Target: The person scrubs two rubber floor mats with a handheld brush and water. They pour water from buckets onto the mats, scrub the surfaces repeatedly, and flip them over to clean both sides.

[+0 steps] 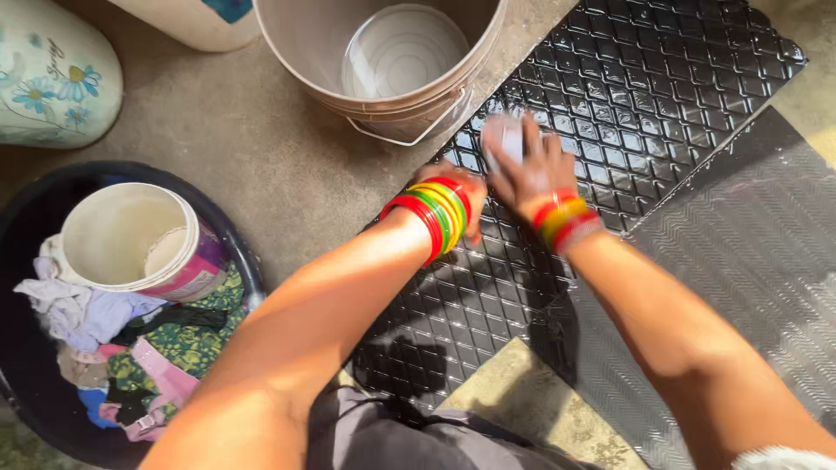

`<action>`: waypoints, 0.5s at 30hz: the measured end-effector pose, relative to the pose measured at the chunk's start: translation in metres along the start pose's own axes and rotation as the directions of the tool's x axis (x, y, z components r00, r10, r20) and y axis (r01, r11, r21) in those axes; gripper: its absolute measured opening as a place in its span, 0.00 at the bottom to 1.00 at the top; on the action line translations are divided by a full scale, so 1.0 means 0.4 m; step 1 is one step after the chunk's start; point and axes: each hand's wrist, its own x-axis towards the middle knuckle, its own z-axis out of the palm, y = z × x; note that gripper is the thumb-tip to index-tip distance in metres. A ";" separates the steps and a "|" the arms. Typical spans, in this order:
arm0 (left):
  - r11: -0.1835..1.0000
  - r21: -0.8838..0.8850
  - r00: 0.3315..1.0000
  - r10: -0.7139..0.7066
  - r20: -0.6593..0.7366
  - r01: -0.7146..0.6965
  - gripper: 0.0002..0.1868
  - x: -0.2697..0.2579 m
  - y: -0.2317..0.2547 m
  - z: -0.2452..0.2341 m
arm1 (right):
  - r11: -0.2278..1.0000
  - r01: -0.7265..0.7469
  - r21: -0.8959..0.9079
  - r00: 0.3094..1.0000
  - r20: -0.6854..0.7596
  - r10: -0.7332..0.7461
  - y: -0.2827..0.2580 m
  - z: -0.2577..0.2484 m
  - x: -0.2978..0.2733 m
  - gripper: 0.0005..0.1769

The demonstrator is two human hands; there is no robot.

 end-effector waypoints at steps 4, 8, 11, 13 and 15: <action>0.961 0.062 0.852 0.267 -0.450 -0.269 0.19 -0.023 -0.055 -0.013 | 0.975 0.177 0.135 0.963 0.179 -0.199 -0.125 -0.093 -0.360 0.30; 0.939 -0.289 0.937 0.081 -0.341 -0.187 0.13 0.000 -0.092 0.103 | 0.990 0.143 0.001 0.987 0.074 -0.143 -0.144 -0.045 -0.282 0.25; 0.997 0.017 0.991 -0.071 -0.114 0.074 0.14 0.038 -0.193 0.229 | 0.992 -0.126 0.010 0.992 -0.025 0.126 -0.201 0.041 -0.062 0.34; 0.977 0.186 0.994 -0.101 -0.049 0.108 0.15 0.030 -0.296 0.325 | 0.989 -0.145 0.013 0.985 -0.094 0.146 -0.253 0.060 -0.046 0.33; 0.968 0.087 0.969 -0.241 0.059 0.235 0.17 0.032 -0.366 0.389 | 0.993 -0.118 -0.033 0.993 -0.034 0.117 -0.262 0.054 -0.113 0.31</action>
